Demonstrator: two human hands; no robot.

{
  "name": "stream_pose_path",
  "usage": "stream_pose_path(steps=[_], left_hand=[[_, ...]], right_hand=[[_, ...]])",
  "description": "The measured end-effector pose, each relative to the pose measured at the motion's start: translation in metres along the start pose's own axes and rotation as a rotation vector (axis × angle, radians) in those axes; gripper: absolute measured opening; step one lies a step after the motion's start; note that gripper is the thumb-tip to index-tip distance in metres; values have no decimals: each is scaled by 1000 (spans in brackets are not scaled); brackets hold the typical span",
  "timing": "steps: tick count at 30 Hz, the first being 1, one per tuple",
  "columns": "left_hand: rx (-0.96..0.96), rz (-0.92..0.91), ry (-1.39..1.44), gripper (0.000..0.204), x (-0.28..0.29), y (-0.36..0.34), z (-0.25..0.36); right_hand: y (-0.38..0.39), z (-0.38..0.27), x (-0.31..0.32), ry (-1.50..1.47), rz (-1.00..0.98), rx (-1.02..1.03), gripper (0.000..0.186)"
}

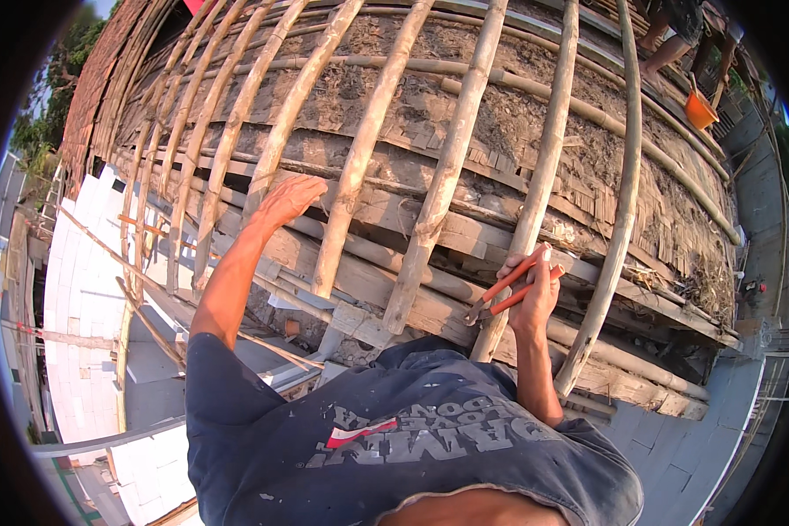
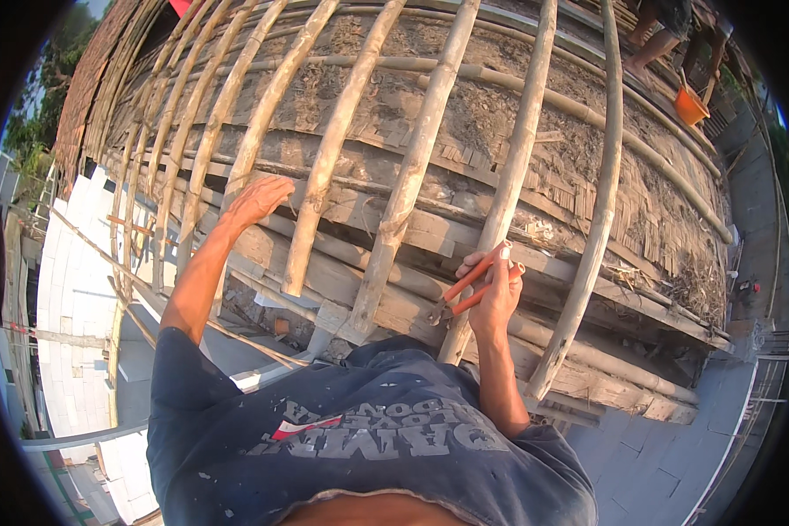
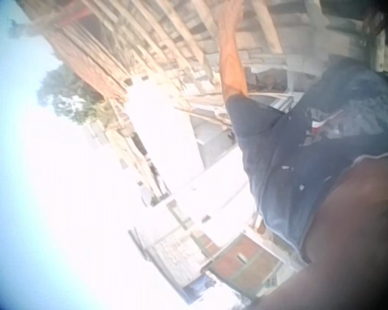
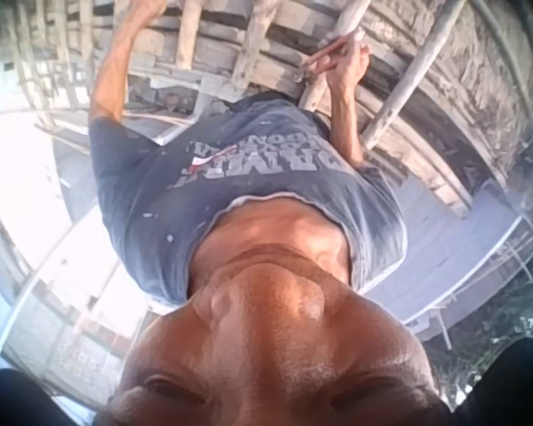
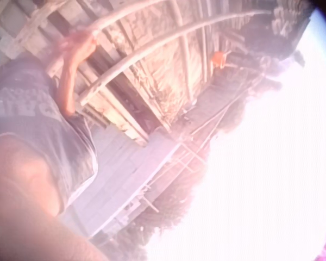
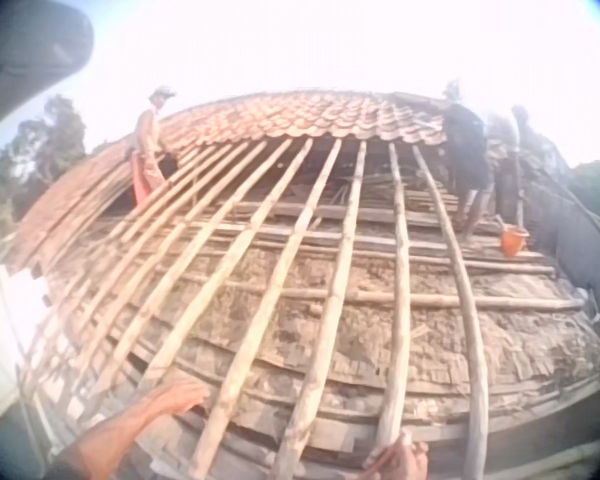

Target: The person uses pliers to twist and secure wires on a roof framework while positioning bamboo beams among the wooden structural supports.

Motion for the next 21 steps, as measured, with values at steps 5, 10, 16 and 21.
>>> stream_pose_path(steps=[5,10,16,21], left_hand=[[78,20,104,39,2,-17,17],[297,236,258,31,-13,-17,5],[757,414,417,28,-31,21,-26],[852,600,857,27,-76,11,-49]], right_hand=[[-4,2,8,47,32,-3,43],[-5,-4,13,32,53,-20,42],[-13,2,22,-47,123,-119,42],[-17,-16,47,-86,226,-139,42]])
Point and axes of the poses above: each hand's wrist, its own y-axis away from the middle knuckle, its own x-axis out of the back of the hand, z = x × y, the point moved 7 cm from there along -y, towards the middle knuckle, and after that the axes turned 10 degrees about z, right-handed, at the moved point
